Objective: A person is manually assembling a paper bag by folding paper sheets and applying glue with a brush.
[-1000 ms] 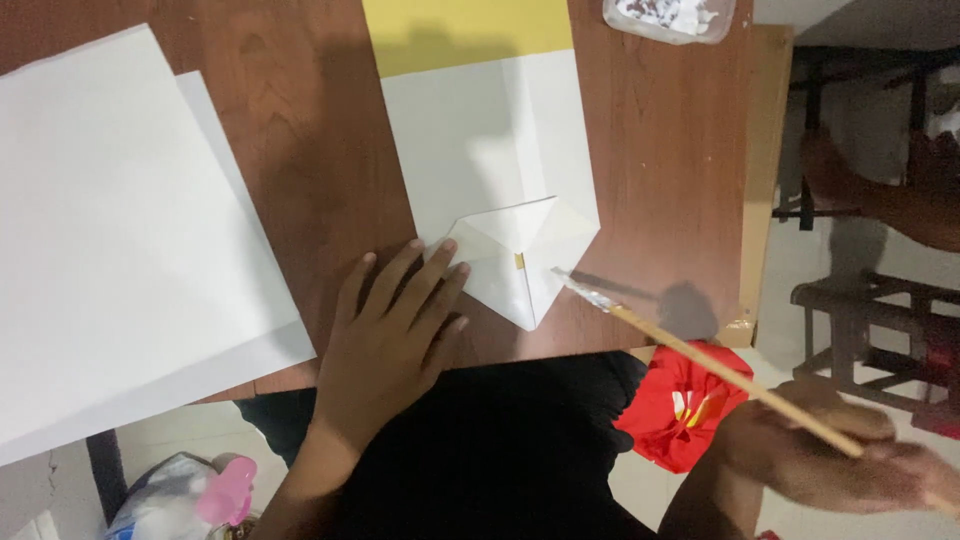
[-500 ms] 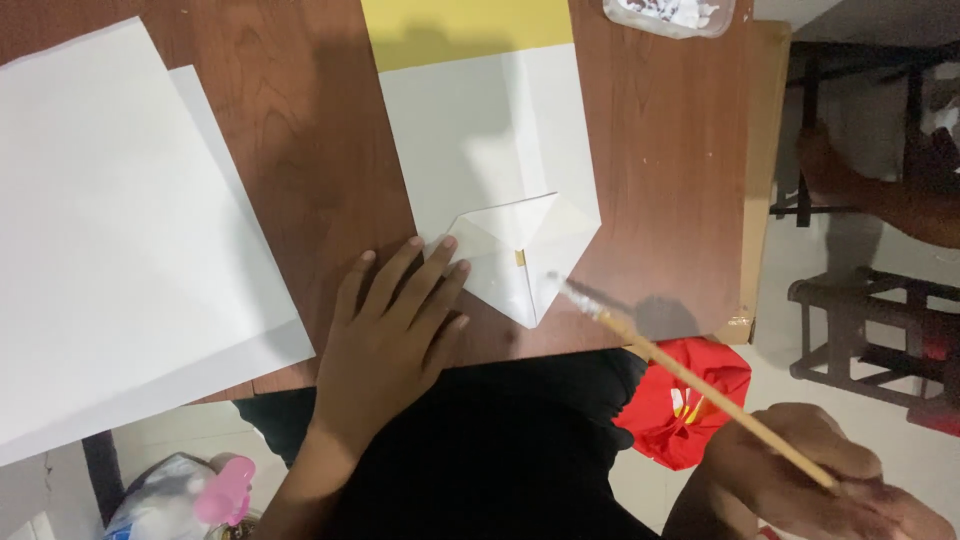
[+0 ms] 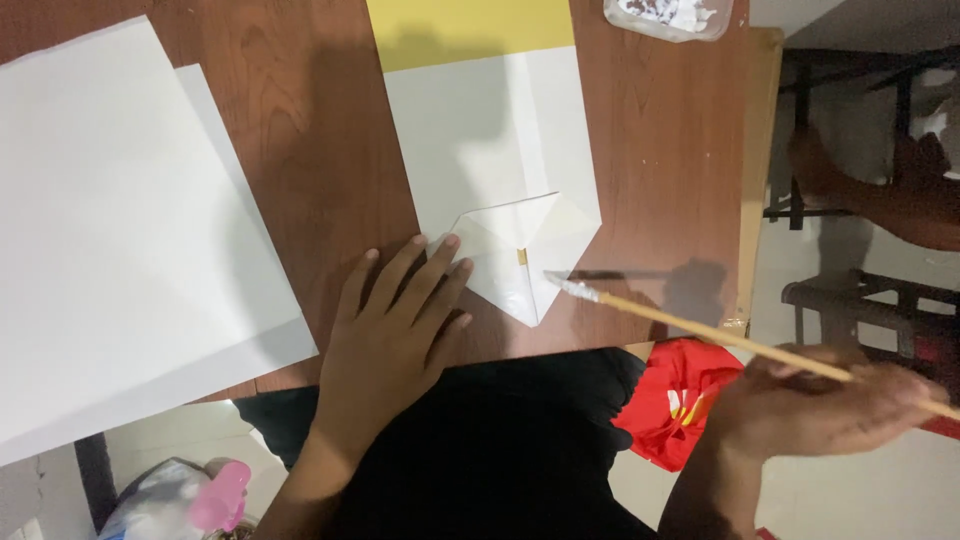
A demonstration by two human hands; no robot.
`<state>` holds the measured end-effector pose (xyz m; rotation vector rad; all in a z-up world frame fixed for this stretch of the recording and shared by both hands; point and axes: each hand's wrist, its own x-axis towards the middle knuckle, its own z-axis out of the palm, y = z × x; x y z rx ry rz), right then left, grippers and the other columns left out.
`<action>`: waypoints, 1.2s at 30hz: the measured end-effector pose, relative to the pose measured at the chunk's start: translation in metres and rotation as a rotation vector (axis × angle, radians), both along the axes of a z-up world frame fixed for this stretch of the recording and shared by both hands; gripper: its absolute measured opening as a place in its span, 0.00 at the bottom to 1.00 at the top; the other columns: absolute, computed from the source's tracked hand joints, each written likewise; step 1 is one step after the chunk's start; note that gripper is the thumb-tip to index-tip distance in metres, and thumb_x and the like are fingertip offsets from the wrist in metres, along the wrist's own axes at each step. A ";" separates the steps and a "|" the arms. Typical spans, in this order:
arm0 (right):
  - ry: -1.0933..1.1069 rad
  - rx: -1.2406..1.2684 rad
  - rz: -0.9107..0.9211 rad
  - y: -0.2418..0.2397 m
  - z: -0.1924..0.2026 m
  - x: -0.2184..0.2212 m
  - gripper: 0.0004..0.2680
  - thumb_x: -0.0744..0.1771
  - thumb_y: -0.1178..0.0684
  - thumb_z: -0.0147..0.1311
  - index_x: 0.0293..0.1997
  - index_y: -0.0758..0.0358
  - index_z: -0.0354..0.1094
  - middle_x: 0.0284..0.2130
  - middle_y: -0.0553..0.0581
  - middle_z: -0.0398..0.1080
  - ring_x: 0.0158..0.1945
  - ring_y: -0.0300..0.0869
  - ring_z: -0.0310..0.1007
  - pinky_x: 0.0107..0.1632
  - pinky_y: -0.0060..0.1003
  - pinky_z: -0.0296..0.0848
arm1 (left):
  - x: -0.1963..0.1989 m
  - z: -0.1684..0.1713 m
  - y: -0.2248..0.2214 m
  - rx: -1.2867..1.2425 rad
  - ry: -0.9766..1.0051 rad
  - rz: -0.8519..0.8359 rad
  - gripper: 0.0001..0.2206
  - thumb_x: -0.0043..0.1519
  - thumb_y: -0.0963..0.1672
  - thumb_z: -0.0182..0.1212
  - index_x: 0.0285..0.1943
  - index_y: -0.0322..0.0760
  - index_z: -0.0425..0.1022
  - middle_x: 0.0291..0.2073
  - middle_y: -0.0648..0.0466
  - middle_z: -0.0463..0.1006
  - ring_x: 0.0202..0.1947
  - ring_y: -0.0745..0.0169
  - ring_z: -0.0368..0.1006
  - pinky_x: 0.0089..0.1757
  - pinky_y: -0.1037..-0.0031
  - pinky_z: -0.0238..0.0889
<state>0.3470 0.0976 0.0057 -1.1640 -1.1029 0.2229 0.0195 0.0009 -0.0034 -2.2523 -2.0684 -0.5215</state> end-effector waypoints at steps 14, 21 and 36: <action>-1.157 0.403 -1.175 -0.013 -0.045 0.026 0.34 0.65 0.70 0.68 0.72 0.50 0.44 0.59 0.52 0.64 0.52 0.41 0.84 0.59 0.34 0.88 | 0.000 -0.002 -0.001 0.000 -0.064 -0.006 0.19 0.71 0.51 0.52 0.68 0.46 0.73 0.70 0.57 0.70 0.69 0.56 0.65 0.62 0.55 0.58; -0.853 0.676 -0.740 0.002 -0.026 0.026 0.29 0.66 0.85 0.57 0.70 0.57 0.59 0.70 0.51 0.61 0.75 0.44 0.62 0.77 0.51 0.67 | 0.000 -0.003 0.000 0.013 -0.037 -0.003 0.18 0.71 0.51 0.50 0.67 0.47 0.73 0.69 0.58 0.71 0.68 0.56 0.66 0.62 0.57 0.60; -1.362 0.844 -0.636 0.003 0.027 -0.018 0.28 0.65 0.77 0.42 0.73 0.58 0.52 0.25 0.60 0.57 0.26 0.48 0.54 0.30 0.42 0.52 | -0.001 -0.002 -0.002 0.001 -0.063 -0.016 0.19 0.71 0.50 0.50 0.68 0.46 0.73 0.70 0.57 0.69 0.69 0.55 0.64 0.63 0.57 0.57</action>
